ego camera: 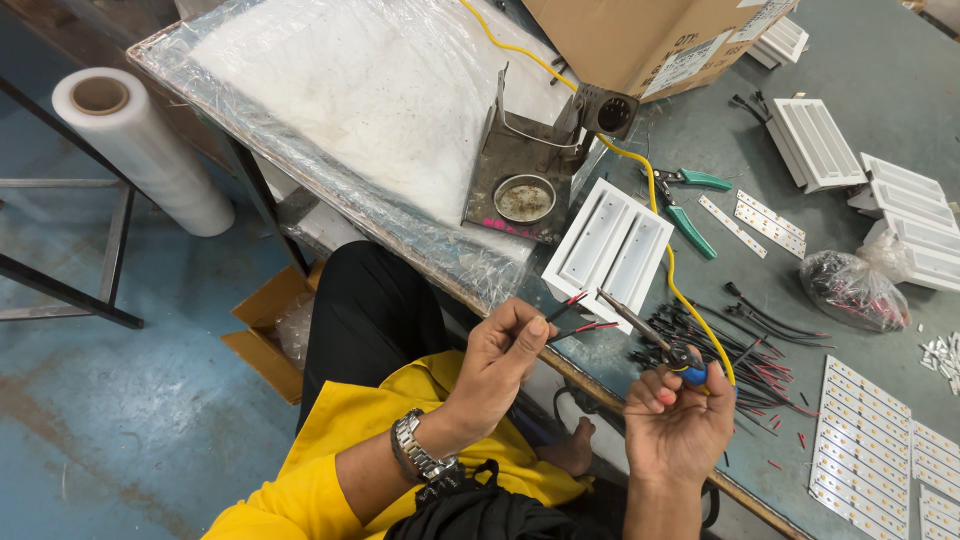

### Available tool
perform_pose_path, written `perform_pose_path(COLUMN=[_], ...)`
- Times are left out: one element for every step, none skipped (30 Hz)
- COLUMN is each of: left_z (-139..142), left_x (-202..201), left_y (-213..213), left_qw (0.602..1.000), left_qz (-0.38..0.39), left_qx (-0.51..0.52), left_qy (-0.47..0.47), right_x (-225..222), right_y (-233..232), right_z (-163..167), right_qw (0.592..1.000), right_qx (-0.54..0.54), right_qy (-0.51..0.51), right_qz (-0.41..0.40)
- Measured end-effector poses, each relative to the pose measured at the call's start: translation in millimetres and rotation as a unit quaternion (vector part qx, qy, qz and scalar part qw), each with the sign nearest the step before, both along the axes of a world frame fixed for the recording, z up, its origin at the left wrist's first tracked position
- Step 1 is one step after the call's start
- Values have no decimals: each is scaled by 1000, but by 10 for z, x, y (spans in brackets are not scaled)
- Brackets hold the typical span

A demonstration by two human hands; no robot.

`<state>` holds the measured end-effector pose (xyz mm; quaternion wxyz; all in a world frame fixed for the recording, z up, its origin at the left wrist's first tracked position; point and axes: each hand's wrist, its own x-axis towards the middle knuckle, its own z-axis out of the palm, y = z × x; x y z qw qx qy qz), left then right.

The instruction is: The person strips the ends of black and red wires, applies flux from a small metal tin, and solders the exposed ends using a soldering iron. The person then places the finished wires on the table.

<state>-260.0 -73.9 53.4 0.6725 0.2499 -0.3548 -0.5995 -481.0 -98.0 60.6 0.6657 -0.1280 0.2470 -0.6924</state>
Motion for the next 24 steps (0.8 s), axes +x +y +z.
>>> perform_pose_path(left_z=[6,12,20,29,39,50,61,72,86,102,119,137,153,169,186,196,209,221,232,243,252,260,267,270], left_x=[6,16,22,23,23,23,28,35,41,44,46,51,63,79,99,126,148,166,180,190,197,199,201,205], left_y=[6,17,26,34,43,51,60,71,79,86,94,101,112,125,139,152,161,165,165,164,159,153,148,146], left_qw=[1000,1000,1000,999,997,994,992,990,987,985,984,982,975,966,956,944,932,918,907,895,882,878,874,870], left_qz=[6,13,19,41,64,86,99,112,125,134,143,152,173,194,216,238,259,281,298,314,329,335,340,345], left_qx=[2,4,6,-8,-23,-37,-43,-48,-53,-54,-55,-56,-70,-83,-96,-117,-137,-156,-166,-175,-184,-189,-193,-198], left_qy=[-4,-8,-12,-26,-39,-53,-65,-77,-88,-91,-94,-97,-124,-150,-177,-195,-212,-230,-247,-264,-281,-284,-287,-290], right_x=[-4,-7,-10,-13,-16,-19,-21,-23,-25,-25,-24,-20,-13,-5,8,30,47,61,72,80,85,86,90,97], right_y=[3,5,7,8,7,5,4,2,1,2,8,16,26,37,51,64,74,82,84,84,82,84,82,83], right_z=[-3,-5,-7,-9,-9,-9,-9,-8,-7,-6,-5,-6,-8,-11,-16,-30,-38,-44,-47,-47,-46,-41,-37,-37], right_qw=[1000,1000,1000,1000,1000,1000,1000,1000,1000,1000,1000,1000,999,999,998,997,997,997,996,996,996,996,996,996], right_qx=[-1,-3,-4,-6,-4,-2,0,-3,-5,-7,-14,-22,-29,-41,-54,-66,-68,-71,-74,-75,-76,-78,-77,-75], right_qy=[-1,-1,-1,-1,-2,-2,-3,-2,-2,-1,4,9,13,19,24,29,31,32,34,37,40,44,46,48], right_qz=[0,0,1,1,0,-2,-3,-2,0,1,0,-1,-1,-5,-7,-9,-13,-17,-21,-20,-21,-21,-21,-21])
